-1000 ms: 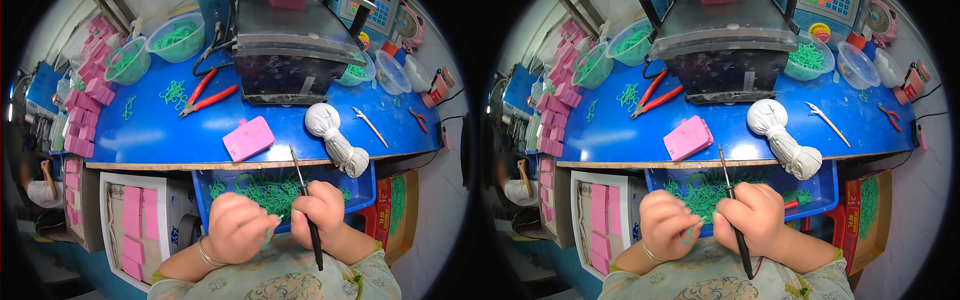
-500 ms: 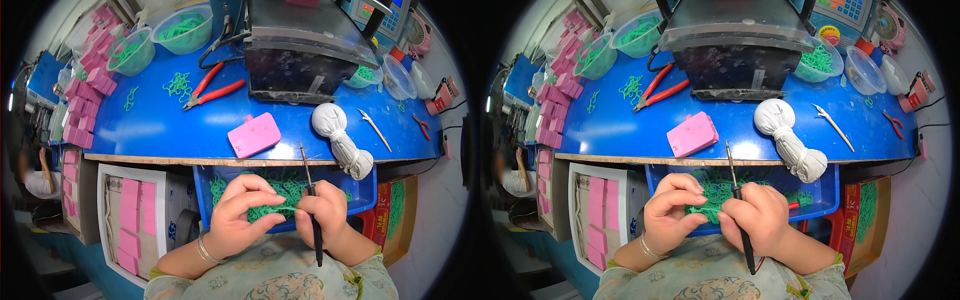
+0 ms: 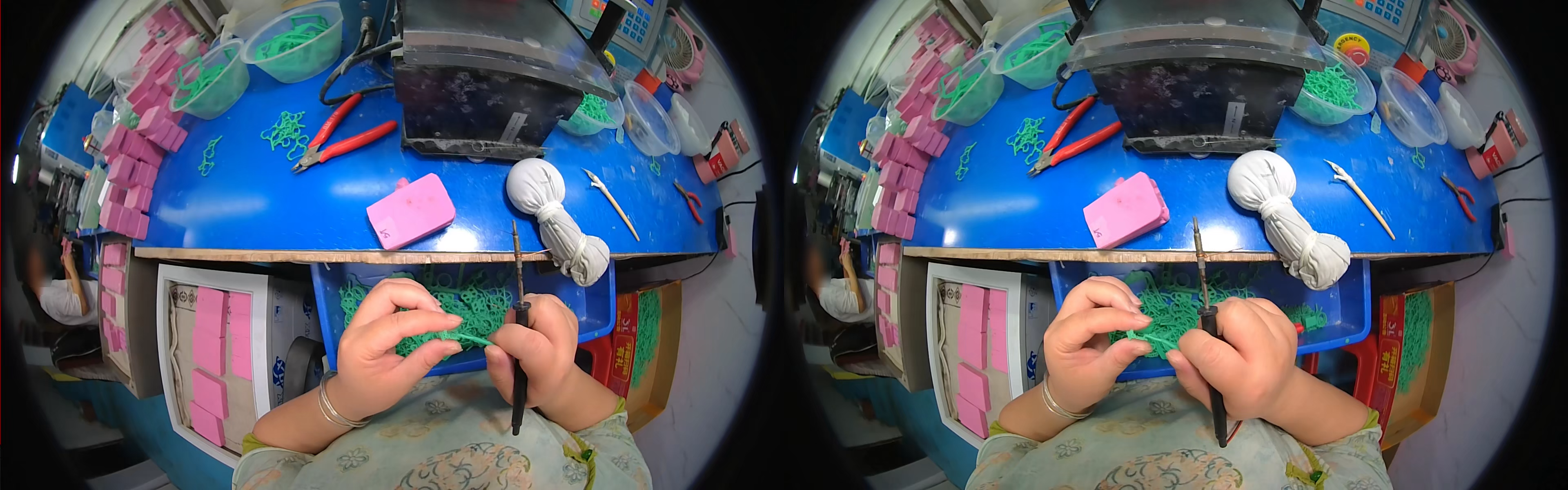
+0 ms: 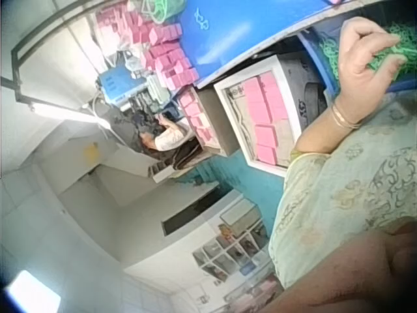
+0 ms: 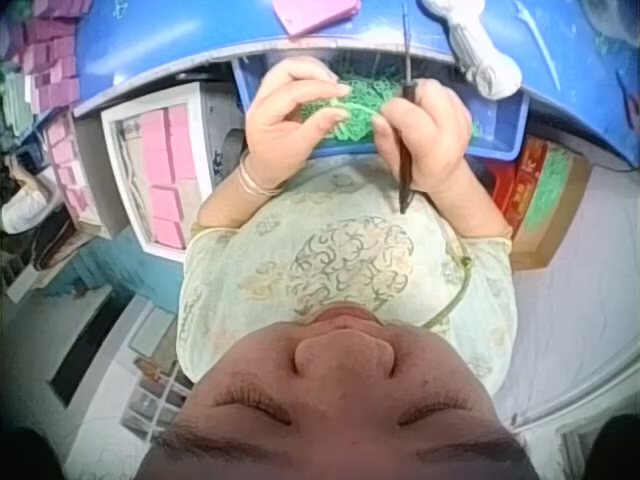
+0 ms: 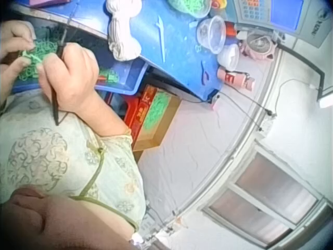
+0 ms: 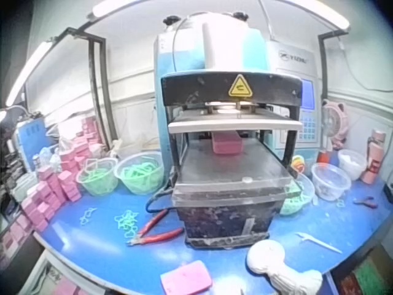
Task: Soldering or heat-bonding small green plastic parts on an assembly line.
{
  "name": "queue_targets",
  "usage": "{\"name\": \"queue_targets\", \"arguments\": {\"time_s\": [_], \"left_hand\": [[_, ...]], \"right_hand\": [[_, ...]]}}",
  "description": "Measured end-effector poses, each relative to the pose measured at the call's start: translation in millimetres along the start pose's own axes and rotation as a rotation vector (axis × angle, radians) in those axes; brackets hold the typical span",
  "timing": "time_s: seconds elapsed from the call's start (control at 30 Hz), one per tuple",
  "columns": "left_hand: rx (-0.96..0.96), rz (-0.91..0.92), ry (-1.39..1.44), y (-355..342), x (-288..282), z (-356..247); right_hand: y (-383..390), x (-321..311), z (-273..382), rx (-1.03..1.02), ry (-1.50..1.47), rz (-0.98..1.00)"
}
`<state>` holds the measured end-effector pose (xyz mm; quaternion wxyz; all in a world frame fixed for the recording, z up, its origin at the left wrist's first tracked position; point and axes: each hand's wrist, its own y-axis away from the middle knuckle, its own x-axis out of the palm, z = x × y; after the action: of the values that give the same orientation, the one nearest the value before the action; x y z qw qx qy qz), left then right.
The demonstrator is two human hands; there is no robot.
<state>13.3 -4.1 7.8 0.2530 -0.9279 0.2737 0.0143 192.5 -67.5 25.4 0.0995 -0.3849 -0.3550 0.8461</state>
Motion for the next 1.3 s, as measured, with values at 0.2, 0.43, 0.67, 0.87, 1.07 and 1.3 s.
{"name": "queue_targets", "arguments": {"time_s": [0.2, 0.43, 0.67, 0.87, 1.07, 1.3], "left_hand": [[-0.03, -0.026, 0.027, 0.1, -0.6, 0.0], [-0.067, -0.008, 0.036, 2.7, -0.9, 3.1], [-0.057, -0.017, 0.044, 1.4, -3.7, 1.9], [-0.043, -0.008, 0.017, -0.3, -4.5, 0.8], [-0.043, 0.001, 0.013, -1.1, -4.4, 1.2], [-0.047, -0.017, 0.004, 1.0, -4.7, 5.0]], "right_hand": [[0.0, -1.4, -0.2, -0.037, 0.044, 0.006], [-4.0, -1.6, 2.3, -0.126, 0.119, 0.006], [3.9, 5.6, -10.3, -0.052, 0.112, 0.055], [6.7, 15.1, -16.3, -0.064, 0.125, 0.044], [7.2, 17.4, -18.4, -0.06, 0.137, 0.049], [8.4, 13.2, -16.6, -0.055, 0.1, 0.031]]}}
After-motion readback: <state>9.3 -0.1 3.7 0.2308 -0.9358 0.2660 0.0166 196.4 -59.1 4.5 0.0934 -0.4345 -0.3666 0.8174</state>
